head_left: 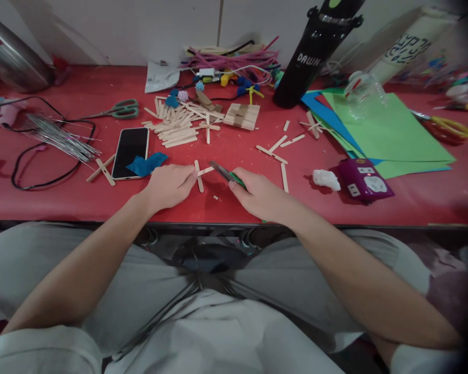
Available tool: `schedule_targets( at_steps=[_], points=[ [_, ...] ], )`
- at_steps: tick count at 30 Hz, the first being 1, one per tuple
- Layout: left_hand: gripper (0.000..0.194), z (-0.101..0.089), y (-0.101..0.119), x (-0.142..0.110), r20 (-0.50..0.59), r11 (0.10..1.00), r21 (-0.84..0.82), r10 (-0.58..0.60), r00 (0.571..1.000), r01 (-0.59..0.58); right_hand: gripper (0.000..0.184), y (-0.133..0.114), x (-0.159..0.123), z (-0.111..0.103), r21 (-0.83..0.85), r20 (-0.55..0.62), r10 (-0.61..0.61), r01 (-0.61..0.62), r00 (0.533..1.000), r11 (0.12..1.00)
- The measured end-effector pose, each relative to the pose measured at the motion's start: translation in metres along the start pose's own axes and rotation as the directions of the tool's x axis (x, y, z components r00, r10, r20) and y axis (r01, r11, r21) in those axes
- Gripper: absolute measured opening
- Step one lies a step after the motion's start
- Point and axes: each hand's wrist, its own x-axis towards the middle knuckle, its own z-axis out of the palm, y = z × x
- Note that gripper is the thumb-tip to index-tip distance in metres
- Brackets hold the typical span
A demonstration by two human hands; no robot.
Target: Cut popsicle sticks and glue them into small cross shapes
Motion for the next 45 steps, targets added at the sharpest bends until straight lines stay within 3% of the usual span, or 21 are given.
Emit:
schedule_targets(
  at_steps=[10,45],
  points=[
    [0.041,0.005,0.002,0.002,-0.035,0.998,0.026,-0.048,0.998,0.049,0.025,-0.01,-0.011,0.002,-0.17,0.061,0.052,-0.041,0.997,0.985],
    [0.04,0.009,0.004,0.0,-0.09,0.999,0.014,-0.048,0.995,0.049,0.026,-0.016,-0.008,0.005,-0.225,0.067,0.068,-0.051,0.995,0.973]
  ],
)
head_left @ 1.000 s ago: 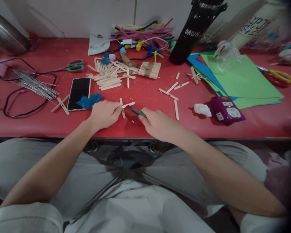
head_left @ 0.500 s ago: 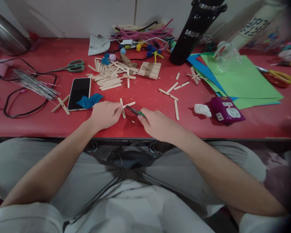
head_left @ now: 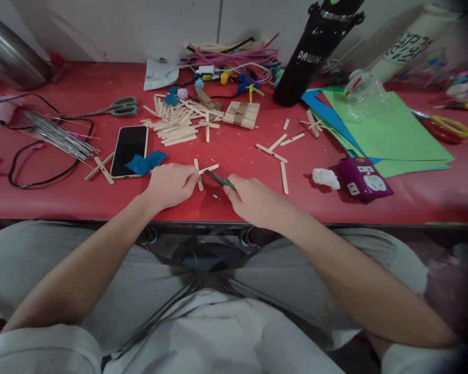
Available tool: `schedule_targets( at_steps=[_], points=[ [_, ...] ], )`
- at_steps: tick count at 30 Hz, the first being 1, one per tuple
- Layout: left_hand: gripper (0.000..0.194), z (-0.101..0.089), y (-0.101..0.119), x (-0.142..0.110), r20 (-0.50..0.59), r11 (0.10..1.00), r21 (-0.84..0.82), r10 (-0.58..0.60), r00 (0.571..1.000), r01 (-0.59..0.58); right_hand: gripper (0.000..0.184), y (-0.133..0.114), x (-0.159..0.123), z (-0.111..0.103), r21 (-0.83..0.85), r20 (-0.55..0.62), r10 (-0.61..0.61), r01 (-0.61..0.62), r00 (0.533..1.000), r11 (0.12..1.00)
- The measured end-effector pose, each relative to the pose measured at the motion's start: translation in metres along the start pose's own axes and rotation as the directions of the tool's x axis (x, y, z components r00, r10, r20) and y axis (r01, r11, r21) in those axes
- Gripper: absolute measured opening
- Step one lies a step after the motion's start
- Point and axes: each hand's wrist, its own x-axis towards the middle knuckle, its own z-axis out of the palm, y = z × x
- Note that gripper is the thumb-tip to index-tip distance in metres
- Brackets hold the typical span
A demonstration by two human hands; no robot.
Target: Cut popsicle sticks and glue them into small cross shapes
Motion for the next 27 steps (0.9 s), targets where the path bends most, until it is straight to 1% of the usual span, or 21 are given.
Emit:
schedule_targets(
  at_steps=[4,9,14,20,24,27],
  points=[
    [0.04,0.0006,-0.0003,-0.0004,-0.014,1.0,-0.011,0.019,1.0,-0.019,0.026,-0.0001,0.0006,-0.0001,-0.027,-0.005,-0.035,0.034,0.999,0.999],
    [0.038,0.0018,-0.0002,-0.0005,-0.013,1.0,-0.003,0.018,1.0,-0.018,0.028,0.0001,0.0021,0.0003,-0.023,0.024,-0.009,0.009,1.0,1.0],
    [0.04,0.0007,0.0013,-0.0013,-0.002,1.0,0.025,0.007,1.0,-0.007,0.028,0.0007,0.0026,0.0009,-0.02,0.014,-0.018,0.018,1.0,1.0],
    [0.04,-0.0001,0.0024,-0.0017,0.007,1.0,0.03,-0.008,1.0,0.008,0.028,-0.0003,0.0015,-0.0007,0.005,0.024,0.014,-0.014,1.0,1.0],
    [0.039,0.0001,0.0019,-0.0018,-0.003,1.0,0.016,0.013,1.0,-0.013,0.028,-0.0003,0.0014,0.0,0.007,0.02,-0.002,0.001,1.0,1.0],
    [0.04,-0.0004,0.0022,-0.0018,0.003,1.0,0.024,0.008,1.0,-0.008,0.028,-0.0002,0.0016,0.0008,-0.003,0.014,-0.015,0.015,1.0,1.0]
  ],
)
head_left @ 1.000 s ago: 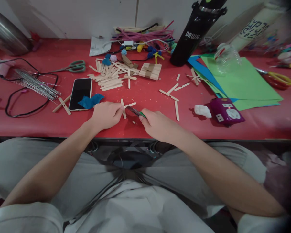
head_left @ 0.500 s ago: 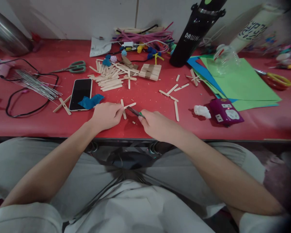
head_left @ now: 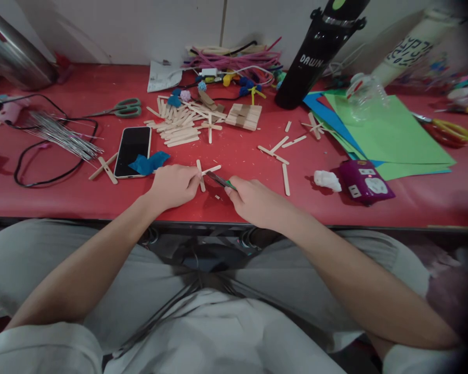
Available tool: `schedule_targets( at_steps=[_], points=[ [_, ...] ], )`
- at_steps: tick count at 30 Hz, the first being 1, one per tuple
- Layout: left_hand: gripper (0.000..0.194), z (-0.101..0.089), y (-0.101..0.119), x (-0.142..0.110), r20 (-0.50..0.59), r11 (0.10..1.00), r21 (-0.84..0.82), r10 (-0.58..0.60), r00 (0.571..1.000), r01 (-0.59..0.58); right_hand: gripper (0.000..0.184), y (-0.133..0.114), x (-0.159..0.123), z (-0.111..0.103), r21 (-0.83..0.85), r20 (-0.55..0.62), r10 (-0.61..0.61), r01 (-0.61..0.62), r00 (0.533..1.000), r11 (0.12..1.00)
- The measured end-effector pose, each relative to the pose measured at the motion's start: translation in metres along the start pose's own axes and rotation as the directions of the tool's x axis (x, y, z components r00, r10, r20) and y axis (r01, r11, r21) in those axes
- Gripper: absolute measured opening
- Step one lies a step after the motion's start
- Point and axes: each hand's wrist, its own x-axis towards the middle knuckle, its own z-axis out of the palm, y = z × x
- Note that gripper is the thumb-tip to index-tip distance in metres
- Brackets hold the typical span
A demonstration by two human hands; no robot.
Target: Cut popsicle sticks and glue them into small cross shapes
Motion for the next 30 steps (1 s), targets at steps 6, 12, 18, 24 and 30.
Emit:
schedule_targets(
  at_steps=[6,12,18,24,30],
  points=[
    [0.041,-0.0008,0.0007,0.0003,0.013,1.0,0.006,-0.008,1.0,0.008,0.027,0.0003,-0.0003,0.0006,-0.022,-0.013,-0.013,0.012,1.0,1.0],
    [0.041,-0.0017,0.0012,-0.0005,0.01,1.0,0.02,-0.005,1.0,0.005,0.027,-0.0007,-0.0007,0.001,-0.053,-0.012,-0.023,0.022,1.0,0.998],
    [0.041,-0.0008,0.0003,-0.0004,0.0,1.0,-0.004,0.019,1.0,-0.019,0.027,-0.0022,0.0014,-0.0002,-0.065,0.009,-0.022,0.023,1.0,0.998],
    [0.042,0.0012,-0.0024,-0.0013,-0.015,0.998,-0.036,0.059,0.998,-0.059,0.026,-0.0008,0.0057,-0.0012,-0.06,0.032,-0.037,0.039,0.999,0.997],
    [0.041,0.0018,-0.004,-0.0012,-0.022,0.995,-0.032,0.096,0.995,-0.096,0.025,-0.0025,0.0047,-0.003,-0.05,0.041,-0.017,0.019,0.999,0.999]
  ],
)
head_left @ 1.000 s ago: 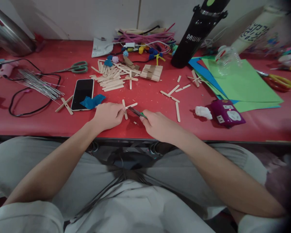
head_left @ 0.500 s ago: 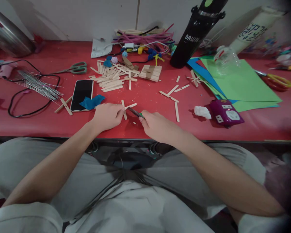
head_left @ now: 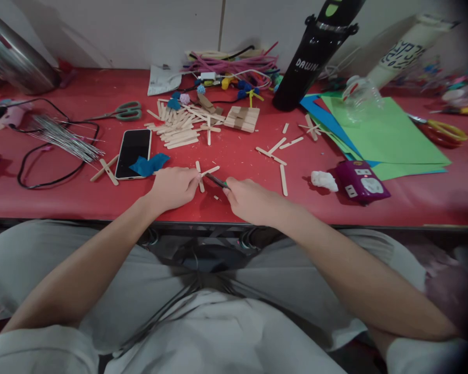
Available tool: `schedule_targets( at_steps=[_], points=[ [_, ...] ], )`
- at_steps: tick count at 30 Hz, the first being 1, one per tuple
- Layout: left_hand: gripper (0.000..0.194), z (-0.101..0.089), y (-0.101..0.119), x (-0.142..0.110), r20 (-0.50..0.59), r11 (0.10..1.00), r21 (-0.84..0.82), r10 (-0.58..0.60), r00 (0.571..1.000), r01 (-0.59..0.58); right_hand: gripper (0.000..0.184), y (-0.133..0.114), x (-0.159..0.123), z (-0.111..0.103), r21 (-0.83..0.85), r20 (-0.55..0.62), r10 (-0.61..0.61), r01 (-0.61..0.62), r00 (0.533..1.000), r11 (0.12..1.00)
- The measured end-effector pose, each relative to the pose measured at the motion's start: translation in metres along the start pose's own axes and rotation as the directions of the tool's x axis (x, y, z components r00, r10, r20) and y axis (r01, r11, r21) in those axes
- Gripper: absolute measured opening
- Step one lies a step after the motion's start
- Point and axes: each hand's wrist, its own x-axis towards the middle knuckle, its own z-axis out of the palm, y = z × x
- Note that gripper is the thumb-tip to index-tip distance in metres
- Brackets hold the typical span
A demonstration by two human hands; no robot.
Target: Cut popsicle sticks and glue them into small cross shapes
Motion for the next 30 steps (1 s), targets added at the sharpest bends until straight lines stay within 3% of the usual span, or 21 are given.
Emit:
schedule_targets(
  at_steps=[9,15,24,30],
  points=[
    [0.04,0.002,0.002,0.0,0.012,0.998,0.069,-0.006,1.0,0.006,0.027,-0.003,-0.002,0.0,-0.019,0.003,0.009,-0.009,1.0,1.0],
    [0.04,0.001,0.002,0.0,-0.003,1.0,0.02,-0.013,1.0,0.013,0.027,-0.004,-0.002,-0.001,-0.053,0.03,0.005,-0.003,1.0,0.999],
    [0.04,0.001,0.001,0.002,0.009,0.996,0.075,-0.058,0.998,0.057,0.027,0.007,-0.001,0.004,0.022,-0.036,-0.017,0.018,0.999,1.0],
    [0.042,0.0,0.001,0.002,-0.005,0.999,-0.008,-0.047,0.999,0.047,0.027,0.008,-0.001,0.004,0.047,-0.042,0.004,-0.002,0.999,0.999]
  ],
)
